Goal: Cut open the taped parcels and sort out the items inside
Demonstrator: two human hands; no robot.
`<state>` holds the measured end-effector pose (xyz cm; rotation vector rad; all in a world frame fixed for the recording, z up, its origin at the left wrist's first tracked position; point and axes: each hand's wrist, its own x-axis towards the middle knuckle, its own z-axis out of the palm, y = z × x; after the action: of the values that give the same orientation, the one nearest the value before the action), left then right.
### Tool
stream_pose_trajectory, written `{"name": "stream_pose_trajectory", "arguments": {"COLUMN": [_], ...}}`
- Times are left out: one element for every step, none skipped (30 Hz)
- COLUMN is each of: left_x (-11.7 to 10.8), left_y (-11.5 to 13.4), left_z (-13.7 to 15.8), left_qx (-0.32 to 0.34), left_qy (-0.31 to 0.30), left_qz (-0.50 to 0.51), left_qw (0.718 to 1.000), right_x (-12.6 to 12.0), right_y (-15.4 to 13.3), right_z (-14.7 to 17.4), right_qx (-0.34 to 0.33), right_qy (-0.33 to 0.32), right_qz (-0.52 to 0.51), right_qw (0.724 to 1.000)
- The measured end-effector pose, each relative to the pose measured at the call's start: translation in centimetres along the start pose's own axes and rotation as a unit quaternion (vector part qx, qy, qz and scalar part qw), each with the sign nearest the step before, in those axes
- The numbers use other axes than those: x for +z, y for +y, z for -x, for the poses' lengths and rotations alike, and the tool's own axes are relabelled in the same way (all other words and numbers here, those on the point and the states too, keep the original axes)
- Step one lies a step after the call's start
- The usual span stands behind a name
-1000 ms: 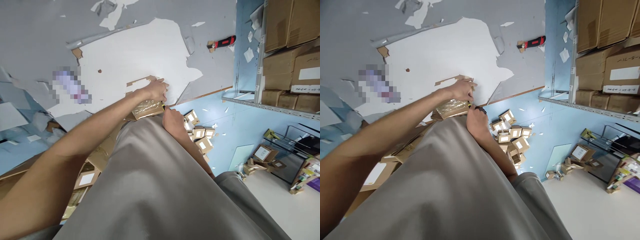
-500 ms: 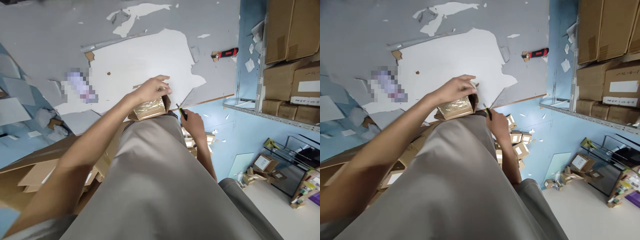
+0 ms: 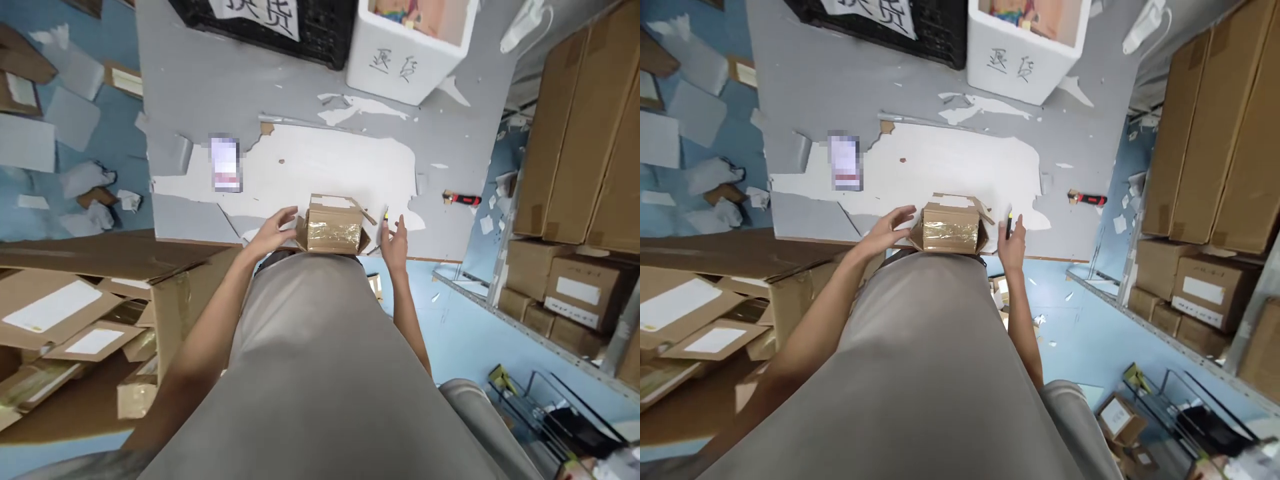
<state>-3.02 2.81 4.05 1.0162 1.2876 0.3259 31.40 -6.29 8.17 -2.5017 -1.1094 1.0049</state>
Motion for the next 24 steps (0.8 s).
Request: {"name": "stream_pose_trajectory", "arguments": {"left_x": [0.5,1.0,1.4,1.7,1.9,2.1,2.2,2.3,2.4,2.6,2.7,2.9,3.1,3.2,3.3,3.2,3.1,2.9,2.7,2.6,2.5,2.7,3.0,3.4], "left_y": [-0.3,-0.6,-0.7,-0.7,-0.6,-0.5,-0.2,0.1,0.5,0.9,1.2,1.5,1.7,1.8,1.8,1.6,1.3,1.0,0.7,0.4,0.2,0.2,0.3,0.5], "left_z": [-0.2,-0.5,-0.9,-1.4,-2.0,-2.6,-3.2,-3.7,-4.2,-4.7,-5.0,-5.3,-5.4,-5.6,-5.8,-6.0,-6.2,-6.5,-6.9,-7.4,-7.9,-8.3,-8.8,-9.2], "left_qx": [-0.005,-0.008,-0.005,0.002,0.016,0.032,0.047,0.058,0.060,0.050,0.030,0.002,-0.026,-0.050,-0.067,-0.078,-0.085,-0.091,-0.097,-0.103,-0.109,-0.114,-0.117,-0.119], "left_qy": [-0.010,-0.016,-0.018,-0.019,-0.016,-0.010,-0.006,-0.005,-0.008,-0.015,-0.028,-0.043,-0.054,-0.057,-0.050,-0.031,-0.002,0.029,0.055,0.071,0.076,0.068,0.052,0.032], "left_qz": [-0.006,-0.012,-0.020,-0.028,-0.036,-0.043,-0.048,-0.048,-0.039,-0.020,0.008,0.040,0.074,0.106,0.131,0.148,0.158,0.162,0.163,0.162,0.162,0.166,0.172,0.180], "left_qw": [1.000,1.000,1.000,0.999,0.999,0.999,0.998,0.997,0.997,0.998,0.999,0.998,0.995,0.991,0.988,0.985,0.984,0.982,0.980,0.979,0.978,0.977,0.977,0.976], "right_x": [0.0,0.1,0.5,0.9,1.5,1.9,2.2,2.4,2.4,2.2,2.0,1.6,1.2,0.8,0.4,0.0,-0.5,-0.9,-1.4,-1.9,-2.4,-2.9,-3.4,-3.8], "right_y": [-1.3,-2.6,-3.8,-4.9,-5.7,-6.3,-6.6,-6.7,-6.6,-6.4,-6.1,-5.7,-5.3,-4.9,-4.5,-4.1,-3.7,-3.2,-2.7,-2.2,-1.7,-1.2,-0.7,-0.2], "right_z": [1.0,2.0,2.8,3.3,3.6,3.6,3.4,2.9,2.4,1.8,1.1,0.5,-0.2,-0.7,-1.3,-1.8,-2.2,-2.6,-3.0,-3.4,-3.6,-3.9,-4.0,-4.1], "right_qx": [-0.029,-0.051,-0.069,-0.084,-0.095,-0.104,-0.112,-0.120,-0.126,-0.131,-0.136,-0.140,-0.143,-0.145,-0.147,-0.147,-0.146,-0.143,-0.137,-0.130,-0.123,-0.116,-0.106,-0.094], "right_qy": [-0.014,-0.032,-0.049,-0.063,-0.073,-0.079,-0.080,-0.079,-0.075,-0.071,-0.068,-0.066,-0.064,-0.062,-0.062,-0.062,-0.063,-0.064,-0.065,-0.067,-0.069,-0.071,-0.075,-0.079], "right_qz": [0.004,0.021,0.046,0.069,0.087,0.100,0.106,0.107,0.105,0.099,0.091,0.082,0.075,0.069,0.065,0.059,0.050,0.035,0.016,-0.008,-0.034,-0.059,-0.080,-0.098], "right_qw": [0.999,0.998,0.995,0.992,0.989,0.986,0.985,0.984,0.984,0.984,0.984,0.984,0.985,0.985,0.985,0.985,0.986,0.987,0.988,0.989,0.989,0.989,0.988,0.988]}}
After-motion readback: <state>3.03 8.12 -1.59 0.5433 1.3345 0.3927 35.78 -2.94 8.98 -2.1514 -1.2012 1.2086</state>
